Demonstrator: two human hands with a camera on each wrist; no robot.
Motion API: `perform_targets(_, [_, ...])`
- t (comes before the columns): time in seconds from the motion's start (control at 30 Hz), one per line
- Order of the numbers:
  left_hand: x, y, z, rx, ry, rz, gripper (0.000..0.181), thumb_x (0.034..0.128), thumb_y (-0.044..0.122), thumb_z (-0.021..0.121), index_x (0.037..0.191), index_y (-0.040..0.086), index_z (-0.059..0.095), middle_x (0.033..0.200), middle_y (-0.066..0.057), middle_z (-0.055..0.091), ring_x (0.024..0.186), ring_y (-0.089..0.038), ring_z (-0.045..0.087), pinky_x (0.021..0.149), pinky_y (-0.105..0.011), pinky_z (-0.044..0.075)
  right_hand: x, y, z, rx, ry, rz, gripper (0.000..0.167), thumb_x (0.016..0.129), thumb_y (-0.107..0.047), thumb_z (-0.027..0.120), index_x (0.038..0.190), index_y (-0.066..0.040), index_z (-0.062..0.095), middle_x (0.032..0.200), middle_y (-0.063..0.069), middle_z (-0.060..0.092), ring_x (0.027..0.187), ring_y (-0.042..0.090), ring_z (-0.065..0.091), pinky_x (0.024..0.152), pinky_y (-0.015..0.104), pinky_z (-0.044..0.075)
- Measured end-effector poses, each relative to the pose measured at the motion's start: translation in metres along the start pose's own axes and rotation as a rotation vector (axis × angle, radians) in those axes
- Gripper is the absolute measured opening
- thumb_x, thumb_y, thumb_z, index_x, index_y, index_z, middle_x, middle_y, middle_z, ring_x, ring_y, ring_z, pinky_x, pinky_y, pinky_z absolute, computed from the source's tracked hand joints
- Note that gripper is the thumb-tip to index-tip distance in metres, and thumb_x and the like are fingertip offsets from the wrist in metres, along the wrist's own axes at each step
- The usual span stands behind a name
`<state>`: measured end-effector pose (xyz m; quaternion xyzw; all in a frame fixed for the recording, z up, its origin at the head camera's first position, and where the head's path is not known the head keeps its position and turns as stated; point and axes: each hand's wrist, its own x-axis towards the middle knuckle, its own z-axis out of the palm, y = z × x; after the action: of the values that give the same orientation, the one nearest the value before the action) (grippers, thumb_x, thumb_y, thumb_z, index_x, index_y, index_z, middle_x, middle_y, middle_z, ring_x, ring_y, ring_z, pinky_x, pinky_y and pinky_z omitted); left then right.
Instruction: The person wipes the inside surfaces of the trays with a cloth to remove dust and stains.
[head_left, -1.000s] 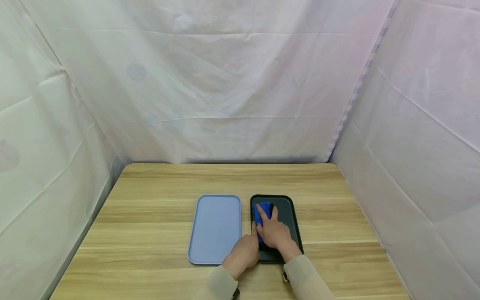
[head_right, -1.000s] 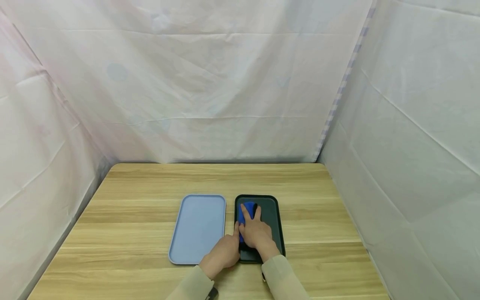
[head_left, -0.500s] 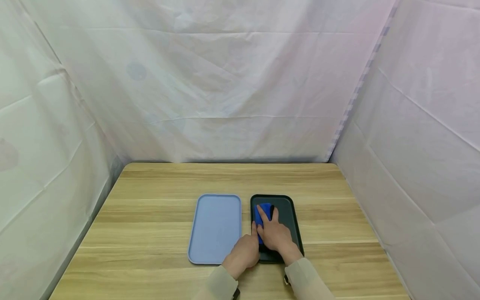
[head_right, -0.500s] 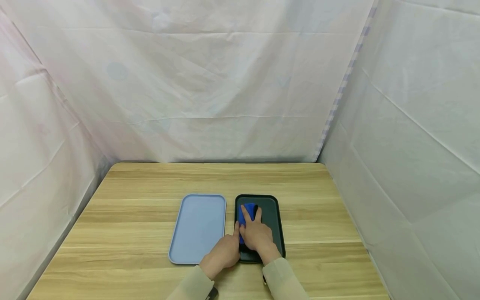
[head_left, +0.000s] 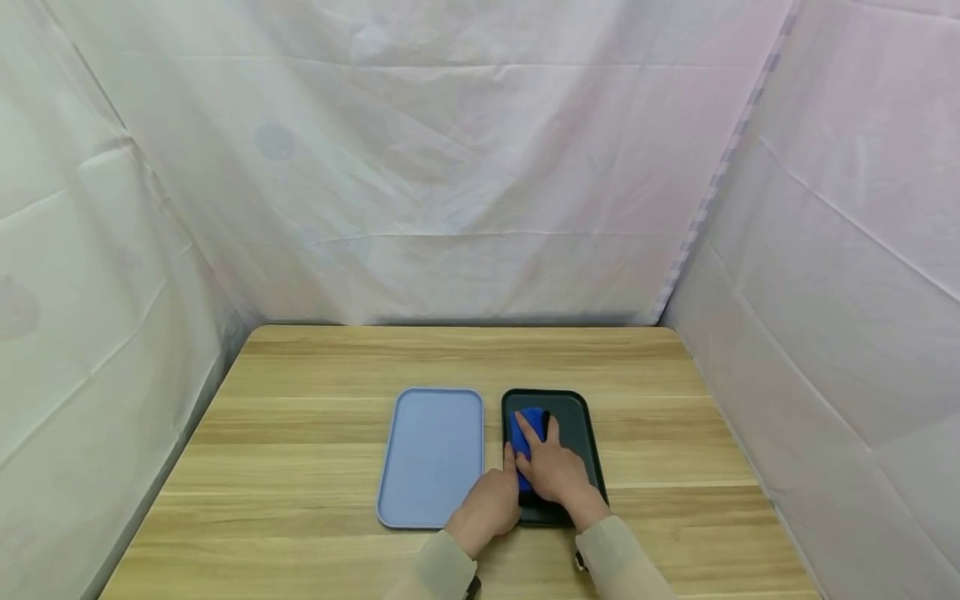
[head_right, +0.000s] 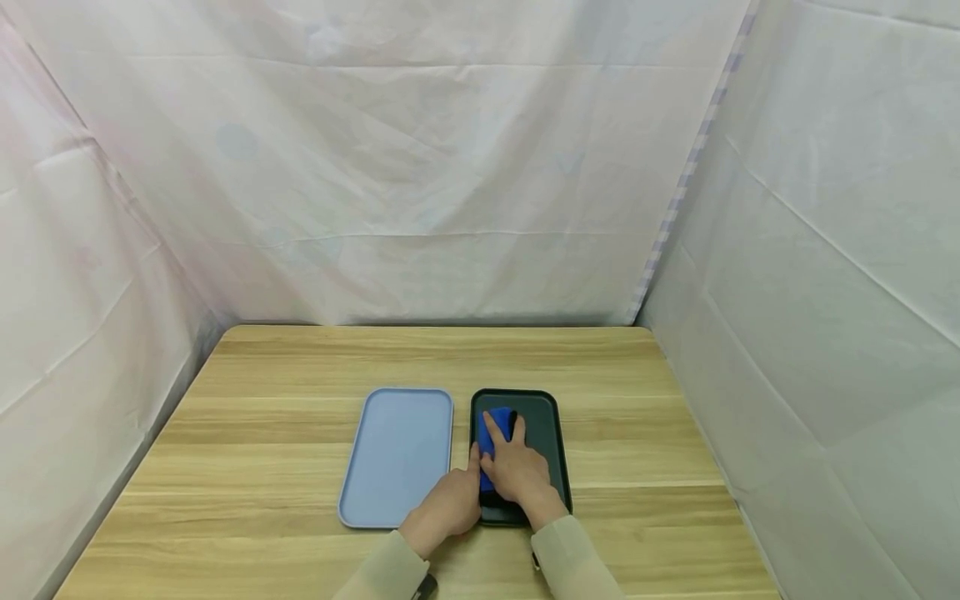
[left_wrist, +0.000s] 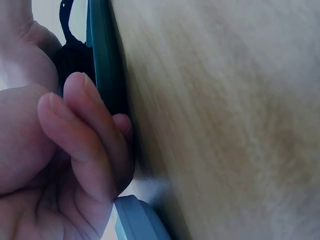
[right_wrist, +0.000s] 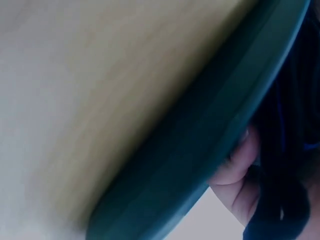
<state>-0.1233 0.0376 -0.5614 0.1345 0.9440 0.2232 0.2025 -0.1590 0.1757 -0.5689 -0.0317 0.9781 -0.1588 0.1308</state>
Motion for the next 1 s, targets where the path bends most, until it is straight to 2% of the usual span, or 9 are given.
perform_targets(0.33, [0.001,-0.002,0.002,-0.004,0.016,0.025,0.097,0.0857,0.007,0.077,0.163,-0.004,0.019,0.058,-0.003,0.053,0.048,-0.016,0.05,0.047,-0.028,0.043,-0.004,0.01,-0.004,0.017,-0.003,-0.021,0.07,0.104,-0.041,0.058,0.165,-0.042,0.023,0.167,0.032,0.018,0.048,0.022,0.051,0.048,0.036,0.041])
perform_targets(1.0, [-0.001,0.0,0.0,0.003,0.01,0.015,0.097,0.0859,0.006,0.076,0.163,-0.003,0.018,0.053,-0.002,0.053,0.044,-0.015,0.05,0.044,-0.027,0.043,-0.005,0.022,-0.006,0.014,0.005,-0.029,0.07,0.104,-0.04,0.059,0.164,-0.041,0.025,0.165,0.034,0.02,0.051,0.021,0.052,0.046,0.035,0.041])
